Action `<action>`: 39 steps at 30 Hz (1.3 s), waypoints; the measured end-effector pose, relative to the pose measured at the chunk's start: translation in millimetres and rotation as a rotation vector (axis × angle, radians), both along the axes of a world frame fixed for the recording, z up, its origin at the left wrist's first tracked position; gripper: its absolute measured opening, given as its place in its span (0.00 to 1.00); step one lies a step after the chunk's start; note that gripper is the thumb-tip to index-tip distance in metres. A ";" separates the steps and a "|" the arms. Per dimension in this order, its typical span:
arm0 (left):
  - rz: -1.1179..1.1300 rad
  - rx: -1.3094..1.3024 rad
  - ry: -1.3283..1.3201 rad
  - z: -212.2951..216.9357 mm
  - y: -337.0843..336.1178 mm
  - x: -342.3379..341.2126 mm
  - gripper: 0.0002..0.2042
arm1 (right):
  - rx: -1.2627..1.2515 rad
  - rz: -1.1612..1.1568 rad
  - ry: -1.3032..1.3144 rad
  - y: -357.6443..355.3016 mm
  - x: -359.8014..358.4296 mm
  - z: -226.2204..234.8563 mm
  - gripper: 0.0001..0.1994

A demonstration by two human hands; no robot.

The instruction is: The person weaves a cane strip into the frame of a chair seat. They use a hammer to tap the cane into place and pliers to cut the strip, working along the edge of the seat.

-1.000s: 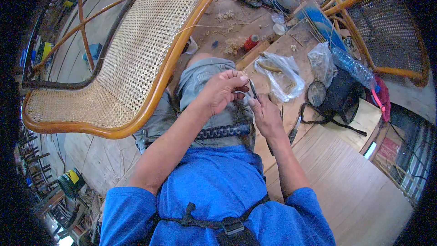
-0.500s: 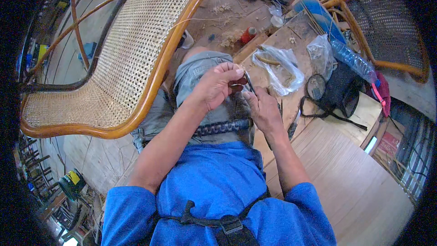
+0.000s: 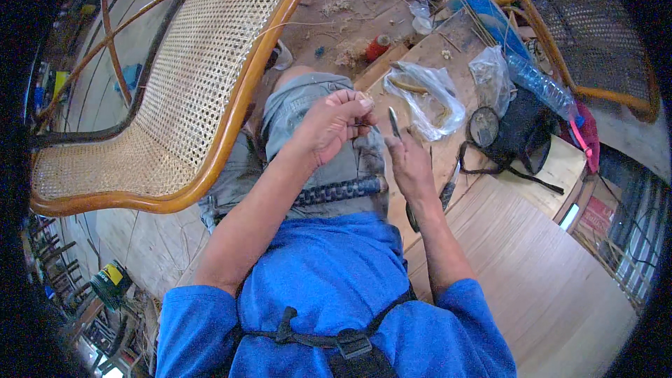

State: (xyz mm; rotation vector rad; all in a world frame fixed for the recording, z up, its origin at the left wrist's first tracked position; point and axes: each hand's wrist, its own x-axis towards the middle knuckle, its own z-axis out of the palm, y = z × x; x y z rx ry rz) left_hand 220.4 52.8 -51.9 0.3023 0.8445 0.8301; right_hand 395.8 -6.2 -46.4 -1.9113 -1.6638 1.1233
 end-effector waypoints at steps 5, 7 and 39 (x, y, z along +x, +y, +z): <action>-0.069 0.014 -0.028 1.8 -3.9 -5.5 0.04 | -0.397 -0.086 -0.073 -35.0 27.6 -38.5 0.22; -0.084 0.024 -0.039 4.7 -5.7 -6.9 0.03 | -0.390 -0.075 -0.130 -44.9 28.5 -35.2 0.23; 0.152 0.627 1.434 40.4 -11.6 -173.8 0.11 | 0.060 0.314 0.430 84.8 -174.8 27.7 0.02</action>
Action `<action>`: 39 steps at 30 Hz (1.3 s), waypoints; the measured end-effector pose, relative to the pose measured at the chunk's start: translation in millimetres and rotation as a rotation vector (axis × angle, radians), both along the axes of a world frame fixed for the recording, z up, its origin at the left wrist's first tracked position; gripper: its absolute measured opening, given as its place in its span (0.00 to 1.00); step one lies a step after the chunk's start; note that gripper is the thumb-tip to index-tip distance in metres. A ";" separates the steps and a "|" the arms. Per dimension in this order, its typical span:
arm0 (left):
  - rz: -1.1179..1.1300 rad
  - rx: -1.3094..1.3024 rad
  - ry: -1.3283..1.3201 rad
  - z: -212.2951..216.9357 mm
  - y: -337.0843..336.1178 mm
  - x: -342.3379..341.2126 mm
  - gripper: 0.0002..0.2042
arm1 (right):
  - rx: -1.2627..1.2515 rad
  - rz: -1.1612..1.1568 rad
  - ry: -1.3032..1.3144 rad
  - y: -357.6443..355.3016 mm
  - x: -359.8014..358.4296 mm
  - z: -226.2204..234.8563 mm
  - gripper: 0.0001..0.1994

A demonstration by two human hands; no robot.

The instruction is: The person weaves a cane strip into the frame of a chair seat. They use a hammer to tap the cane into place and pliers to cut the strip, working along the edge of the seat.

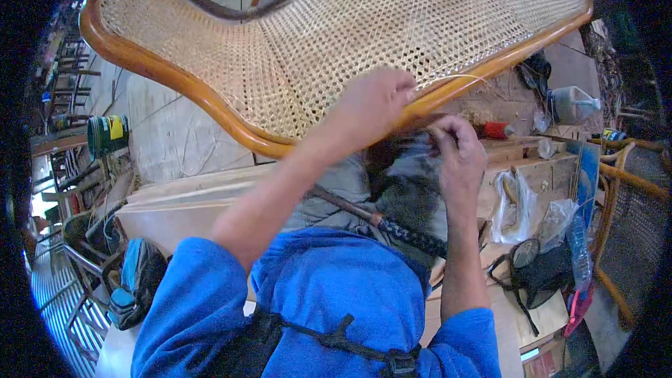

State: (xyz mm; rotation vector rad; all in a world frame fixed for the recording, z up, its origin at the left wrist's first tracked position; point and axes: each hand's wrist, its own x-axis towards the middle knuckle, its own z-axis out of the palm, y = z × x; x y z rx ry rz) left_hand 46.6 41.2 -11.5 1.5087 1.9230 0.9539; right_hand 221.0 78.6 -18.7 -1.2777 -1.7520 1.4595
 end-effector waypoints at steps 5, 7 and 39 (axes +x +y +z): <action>-0.420 -0.345 -0.196 -25.5 46.7 -48.2 0.10 | 0.242 0.221 -0.069 2.7 -36.3 3.8 0.05; -0.491 -0.315 -0.189 -29.2 52.4 -53.3 0.10 | 0.305 0.325 -0.038 4.1 -42.0 -4.7 0.06; -0.651 -0.429 0.089 -36.3 86.3 -52.0 0.11 | 0.696 0.394 -0.386 -3.9 -66.8 -23.2 0.07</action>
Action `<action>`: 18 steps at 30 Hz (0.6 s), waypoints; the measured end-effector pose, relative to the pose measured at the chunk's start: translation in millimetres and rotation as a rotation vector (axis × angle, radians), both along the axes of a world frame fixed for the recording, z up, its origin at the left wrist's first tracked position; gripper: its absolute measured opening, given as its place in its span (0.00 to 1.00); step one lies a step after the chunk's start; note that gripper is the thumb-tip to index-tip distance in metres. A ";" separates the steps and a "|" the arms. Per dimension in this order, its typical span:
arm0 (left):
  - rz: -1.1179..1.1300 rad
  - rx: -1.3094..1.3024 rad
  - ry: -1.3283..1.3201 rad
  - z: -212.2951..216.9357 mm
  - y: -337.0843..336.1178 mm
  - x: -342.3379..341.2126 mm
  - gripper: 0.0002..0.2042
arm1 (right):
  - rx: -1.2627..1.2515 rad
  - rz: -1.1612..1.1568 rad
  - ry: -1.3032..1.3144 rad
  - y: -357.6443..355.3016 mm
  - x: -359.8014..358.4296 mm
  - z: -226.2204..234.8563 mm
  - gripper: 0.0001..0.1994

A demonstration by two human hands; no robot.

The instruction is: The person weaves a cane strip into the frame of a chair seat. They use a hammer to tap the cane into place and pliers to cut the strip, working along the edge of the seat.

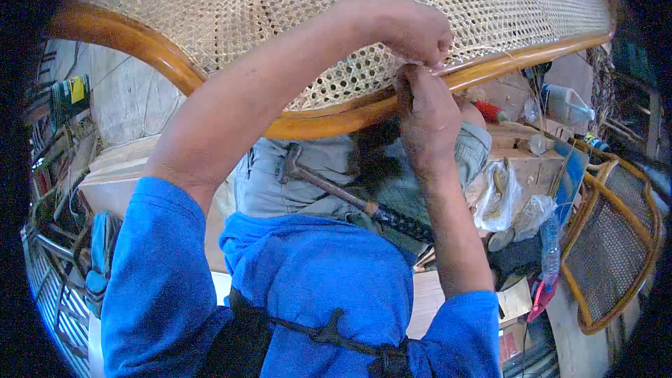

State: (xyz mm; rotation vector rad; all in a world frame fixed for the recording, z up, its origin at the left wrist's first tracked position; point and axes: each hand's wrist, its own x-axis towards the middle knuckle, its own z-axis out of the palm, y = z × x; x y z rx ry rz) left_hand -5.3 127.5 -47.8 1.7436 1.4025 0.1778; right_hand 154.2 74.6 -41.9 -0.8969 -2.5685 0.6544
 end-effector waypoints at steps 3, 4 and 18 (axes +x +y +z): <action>-0.005 -0.008 0.092 14.2 0.7 6.7 0.11 | 0.100 -0.040 0.003 -6.4 -0.2 -7.9 0.08; 0.003 0.003 0.110 20.9 -1.0 9.3 0.11 | 0.124 -0.048 0.012 -8.0 -0.8 -9.3 0.08; -0.034 -0.135 0.092 47.7 -3.6 21.2 0.12 | 0.157 0.068 -0.040 -6.0 6.7 -15.5 0.10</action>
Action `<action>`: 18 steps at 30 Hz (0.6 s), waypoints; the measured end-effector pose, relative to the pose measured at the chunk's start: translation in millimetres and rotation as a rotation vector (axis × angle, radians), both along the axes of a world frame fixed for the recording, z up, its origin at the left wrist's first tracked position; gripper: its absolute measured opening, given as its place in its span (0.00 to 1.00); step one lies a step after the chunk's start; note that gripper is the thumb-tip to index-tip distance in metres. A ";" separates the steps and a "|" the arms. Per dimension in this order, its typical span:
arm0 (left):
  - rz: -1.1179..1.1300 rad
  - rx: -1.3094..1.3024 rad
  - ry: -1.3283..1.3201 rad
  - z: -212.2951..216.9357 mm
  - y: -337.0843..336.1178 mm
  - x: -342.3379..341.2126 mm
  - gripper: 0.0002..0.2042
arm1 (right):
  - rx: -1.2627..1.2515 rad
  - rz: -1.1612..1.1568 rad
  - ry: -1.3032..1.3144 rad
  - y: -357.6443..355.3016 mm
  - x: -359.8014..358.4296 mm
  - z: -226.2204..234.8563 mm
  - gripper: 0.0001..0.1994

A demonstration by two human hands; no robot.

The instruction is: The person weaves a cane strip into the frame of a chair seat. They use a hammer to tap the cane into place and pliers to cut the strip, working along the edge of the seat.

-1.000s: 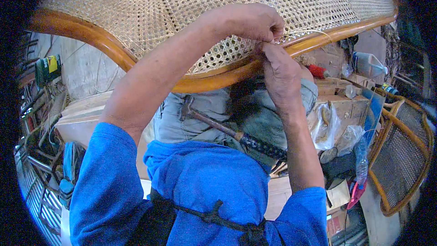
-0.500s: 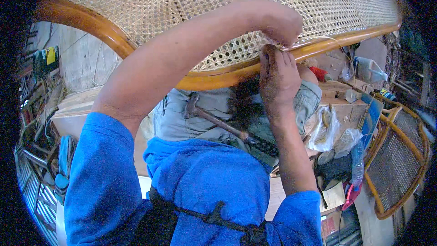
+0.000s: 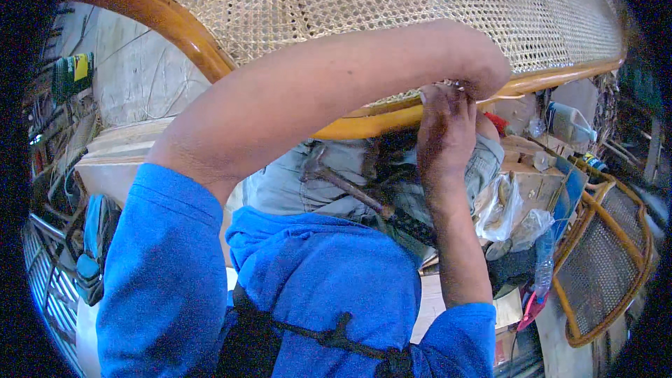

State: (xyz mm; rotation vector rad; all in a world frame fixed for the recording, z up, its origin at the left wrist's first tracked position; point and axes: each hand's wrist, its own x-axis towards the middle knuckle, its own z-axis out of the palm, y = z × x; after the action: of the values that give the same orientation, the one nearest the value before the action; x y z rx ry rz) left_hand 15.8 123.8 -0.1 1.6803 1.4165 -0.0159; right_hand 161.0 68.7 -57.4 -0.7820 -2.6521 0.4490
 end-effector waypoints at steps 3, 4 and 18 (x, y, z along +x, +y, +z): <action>0.070 -0.047 -0.037 6.2 -1.4 -2.5 0.13 | -0.083 0.037 0.098 4.8 7.8 -11.7 0.10; 0.070 -0.023 -0.037 3.9 -0.5 -2.1 0.13 | 0.035 0.091 -0.008 7.8 8.7 -5.8 0.10; -0.004 0.146 -0.044 -15.1 10.7 2.0 0.14 | 0.124 0.131 -0.069 8.8 1.0 8.3 0.09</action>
State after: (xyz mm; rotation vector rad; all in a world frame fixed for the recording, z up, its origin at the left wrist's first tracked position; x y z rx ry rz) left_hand 17.8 134.5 -15.2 1.7912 1.4103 0.1244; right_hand 161.9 77.4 -49.1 -0.5987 -2.7757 0.2914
